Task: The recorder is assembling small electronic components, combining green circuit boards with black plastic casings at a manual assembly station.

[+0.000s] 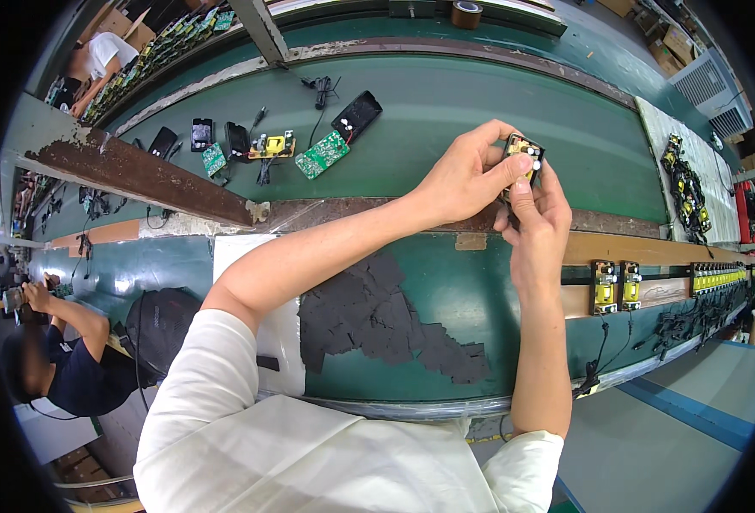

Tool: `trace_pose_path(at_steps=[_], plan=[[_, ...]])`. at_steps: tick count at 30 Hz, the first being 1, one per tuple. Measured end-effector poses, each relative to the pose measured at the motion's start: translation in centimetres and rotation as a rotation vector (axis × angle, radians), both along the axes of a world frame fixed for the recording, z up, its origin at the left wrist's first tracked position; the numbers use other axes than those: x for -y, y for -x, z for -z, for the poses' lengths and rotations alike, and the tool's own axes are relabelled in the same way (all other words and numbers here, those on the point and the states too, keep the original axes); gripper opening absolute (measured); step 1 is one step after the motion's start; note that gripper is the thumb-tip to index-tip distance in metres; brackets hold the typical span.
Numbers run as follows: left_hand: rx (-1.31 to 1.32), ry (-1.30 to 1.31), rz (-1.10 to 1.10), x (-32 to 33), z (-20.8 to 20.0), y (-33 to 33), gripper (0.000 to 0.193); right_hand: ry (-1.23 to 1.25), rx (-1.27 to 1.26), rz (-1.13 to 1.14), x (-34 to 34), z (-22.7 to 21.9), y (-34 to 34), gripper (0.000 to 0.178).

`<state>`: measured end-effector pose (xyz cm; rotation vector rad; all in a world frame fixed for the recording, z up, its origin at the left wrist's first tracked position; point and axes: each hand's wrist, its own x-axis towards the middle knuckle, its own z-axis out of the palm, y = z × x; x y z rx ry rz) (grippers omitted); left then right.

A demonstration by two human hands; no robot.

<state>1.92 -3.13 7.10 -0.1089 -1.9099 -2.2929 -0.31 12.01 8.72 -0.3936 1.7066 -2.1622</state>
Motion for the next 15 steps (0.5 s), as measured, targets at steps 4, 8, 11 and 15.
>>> trace_pose_path(at_steps=[4, 8, 11, 15], plan=[[0.013, 0.083, 0.062, 1.3, -1.1, 0.2, 0.044, 0.205, 0.326, -0.055, -3.2, 0.1, 3.4, 0.04], [-0.074, 0.769, 0.013, 6.0, -4.2, 0.5, 0.061, -0.106, -0.596, 0.736, -7.0, -3.7, 5.1, 0.039], [-0.008, 1.191, -0.248, 11.0, -5.0, 0.4, 0.069, -0.482, -0.985, 0.816, -10.9, -8.5, 0.5, 0.042], [0.291, 1.475, -0.409, 15.9, -3.2, -0.5, 0.068, -0.914, -0.979, 0.249, -11.0, -6.8, -4.9, 0.047]])
